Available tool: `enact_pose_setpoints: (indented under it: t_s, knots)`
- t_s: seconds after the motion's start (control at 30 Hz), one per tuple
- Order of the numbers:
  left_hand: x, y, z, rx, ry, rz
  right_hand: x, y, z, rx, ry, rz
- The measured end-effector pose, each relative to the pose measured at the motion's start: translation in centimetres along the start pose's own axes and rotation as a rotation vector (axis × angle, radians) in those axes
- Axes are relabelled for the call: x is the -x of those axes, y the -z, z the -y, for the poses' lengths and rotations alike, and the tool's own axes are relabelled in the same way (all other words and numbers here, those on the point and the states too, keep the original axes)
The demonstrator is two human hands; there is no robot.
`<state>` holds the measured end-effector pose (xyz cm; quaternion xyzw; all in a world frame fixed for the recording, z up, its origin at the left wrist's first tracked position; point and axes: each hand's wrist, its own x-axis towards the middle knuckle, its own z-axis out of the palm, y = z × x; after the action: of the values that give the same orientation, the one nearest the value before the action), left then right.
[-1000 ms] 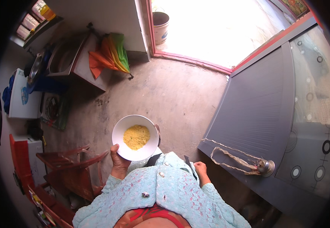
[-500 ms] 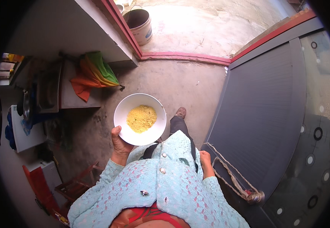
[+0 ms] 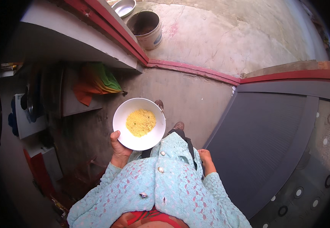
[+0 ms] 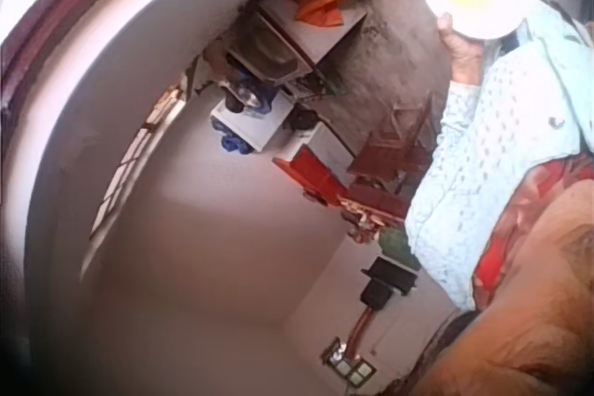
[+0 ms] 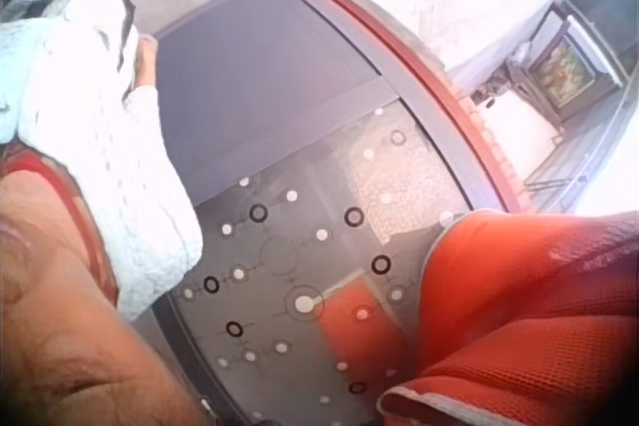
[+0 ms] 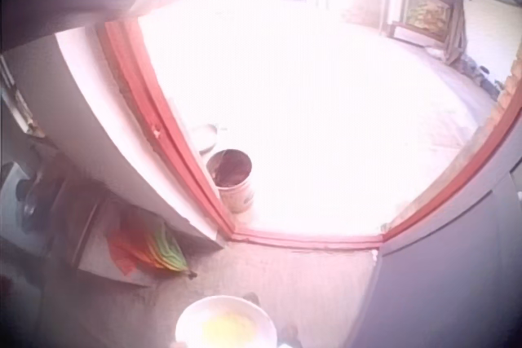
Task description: The person pours a yellow granular substance from a plastic bag into a white bowl, then carries the bowl outside and sprinkles the contents into a metal pot. The person also handles a plastic bag and a bowl during the process.
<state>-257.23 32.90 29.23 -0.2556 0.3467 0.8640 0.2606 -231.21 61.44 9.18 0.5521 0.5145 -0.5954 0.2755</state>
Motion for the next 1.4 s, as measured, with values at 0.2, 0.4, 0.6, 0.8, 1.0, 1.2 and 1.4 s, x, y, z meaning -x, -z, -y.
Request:
enact_pose_setpoints:
  t_s: [0.2, 0.4, 0.6, 0.8, 1.0, 1.2, 1.4]
  knots:
    - [-8.9, -3.5, -2.1, -0.024, 0.076, 0.089, -0.3, 0.7, 7.5, -0.121, -0.003, -0.012]
    - [-16.6, -8.7, -4.2, -0.094, 0.221, 0.198, 1.9, 0.6, 13.3, 0.063, 0.047, -0.193]
    - [-22.3, -14.8, -3.8, -0.061, 0.166, 0.199, -2.1, 3.0, 20.5, 0.024, 0.125, -0.003]
    - [-25.2, -21.4, -4.4, -0.002, -0.014, 0.133, -6.2, 6.8, 29.6, -0.228, 0.065, 0.197]
    - [-28.2, -25.7, -2.6, 0.059, -0.077, 0.085, -11.3, 12.2, 34.2, -0.214, 0.023, 0.272]
    - [-34.4, -29.6, -3.0, 0.108, -0.031, 0.07, -16.9, 15.1, 41.2, 0.492, 0.29, 0.272]
    - [-44.4, -32.0, -6.0, 0.133, 0.041, 0.166, -18.3, 11.6, 62.1, 0.494, 0.414, 0.232]
